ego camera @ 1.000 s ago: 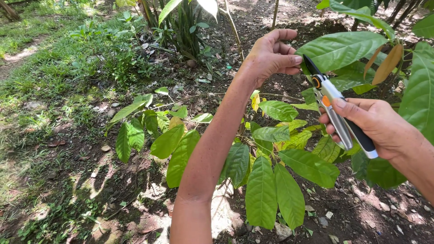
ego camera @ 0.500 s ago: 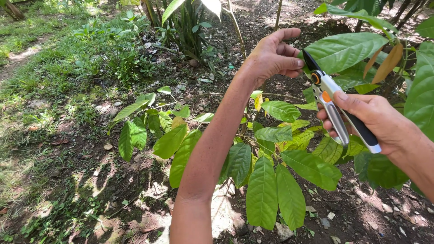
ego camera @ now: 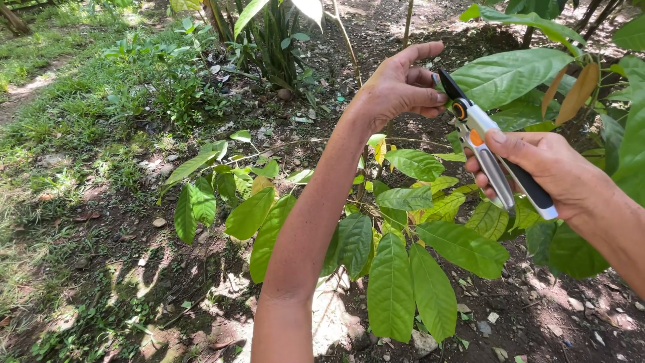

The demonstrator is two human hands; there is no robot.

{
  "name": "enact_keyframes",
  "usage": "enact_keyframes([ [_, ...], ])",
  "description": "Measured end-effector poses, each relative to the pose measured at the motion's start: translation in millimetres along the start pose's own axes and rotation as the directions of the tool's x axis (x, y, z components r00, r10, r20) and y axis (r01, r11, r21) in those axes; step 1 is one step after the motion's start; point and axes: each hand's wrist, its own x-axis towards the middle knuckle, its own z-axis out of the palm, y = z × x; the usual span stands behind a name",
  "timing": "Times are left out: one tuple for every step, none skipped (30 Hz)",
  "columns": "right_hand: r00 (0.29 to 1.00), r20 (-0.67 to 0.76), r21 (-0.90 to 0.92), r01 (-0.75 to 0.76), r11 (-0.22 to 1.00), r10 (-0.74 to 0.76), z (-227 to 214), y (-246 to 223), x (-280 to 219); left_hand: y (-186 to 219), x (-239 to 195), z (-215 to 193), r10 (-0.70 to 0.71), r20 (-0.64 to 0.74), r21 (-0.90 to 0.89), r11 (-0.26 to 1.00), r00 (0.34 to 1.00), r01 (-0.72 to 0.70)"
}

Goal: Pruning leaves from a small tree using garden shears.

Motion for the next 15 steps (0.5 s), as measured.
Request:
enact_keyframes([
  [1.000, 0.000, 0.002, -0.002, 1.000, 0.002, 0, 0, 0, 0, 0, 0, -0.003, 0.000, 0.000, 1.000, 1.000, 0.003],
  [0.999, -0.039, -0.037, -0.006, 0.999, 0.005, 0, 0, 1, 0, 0, 0, 0.001, 0.001, -0.007, 1.000, 1.000, -0.001],
  [0.997, -0.076, -0.077, -0.014, 0.997, 0.008, 0, 0, 1, 0, -2, 1, 0.004, -0.001, -0.014, 1.000, 1.000, -0.004],
  [0.997, -0.075, -0.075, -0.017, 0.997, 0.012, -6, 6, 4, 0, -2, 0, 0.000, -0.002, -0.015, 1.000, 1.000, 0.000],
  [0.998, -0.064, -0.079, -0.004, 0.997, -0.001, -13, 12, 8, -1, -3, 0, -0.004, 0.002, -0.014, 1.000, 1.000, 0.004],
  [0.999, -0.053, -0.082, 0.010, 0.997, -0.014, -19, 19, 12, -1, -3, -1, -0.007, 0.007, -0.013, 1.000, 1.000, 0.007],
  [0.999, -0.053, -0.079, 0.007, 0.997, -0.012, -14, 12, 8, -1, -4, 0, -0.011, 0.008, -0.013, 1.000, 1.000, 0.011],
  [0.999, -0.047, -0.084, -0.015, 0.996, 0.011, -10, 5, 4, -1, -4, 0, -0.007, 0.018, -0.029, 1.000, 1.000, 0.008],
  [0.999, -0.042, -0.088, -0.039, 0.995, 0.035, -5, -1, 0, -2, -6, 1, -0.005, 0.029, -0.047, 0.999, 1.000, 0.006],
  [0.998, -0.044, -0.084, -0.043, 0.996, 0.040, -5, 0, -1, 1, -9, 3, -0.011, 0.031, -0.048, 0.999, 0.999, 0.012],
  [1.000, -0.016, -0.072, -0.015, 0.997, 0.014, -5, 0, 0, 4, -10, 5, -0.002, 0.037, -0.036, 0.999, 0.999, 0.003],
  [1.000, 0.011, -0.060, 0.014, 0.998, -0.013, -6, 1, 0, 7, -12, 7, 0.007, 0.042, -0.025, 1.000, 0.999, -0.006],
  [1.000, 0.009, -0.058, 0.008, 0.998, -0.007, -7, 0, -2, 7, -15, 8, 0.002, 0.044, -0.028, 1.000, 0.999, 0.000],
  [0.999, 0.034, -0.058, 0.039, 0.998, -0.037, -8, -1, -4, 8, -18, 9, -0.019, 0.032, -0.012, 1.000, 0.999, 0.019],
  [0.997, 0.060, -0.055, 0.060, 0.997, -0.056, -8, -1, -9, 7, -23, 11, -0.047, 0.017, 0.000, 0.999, 0.999, 0.047],
])
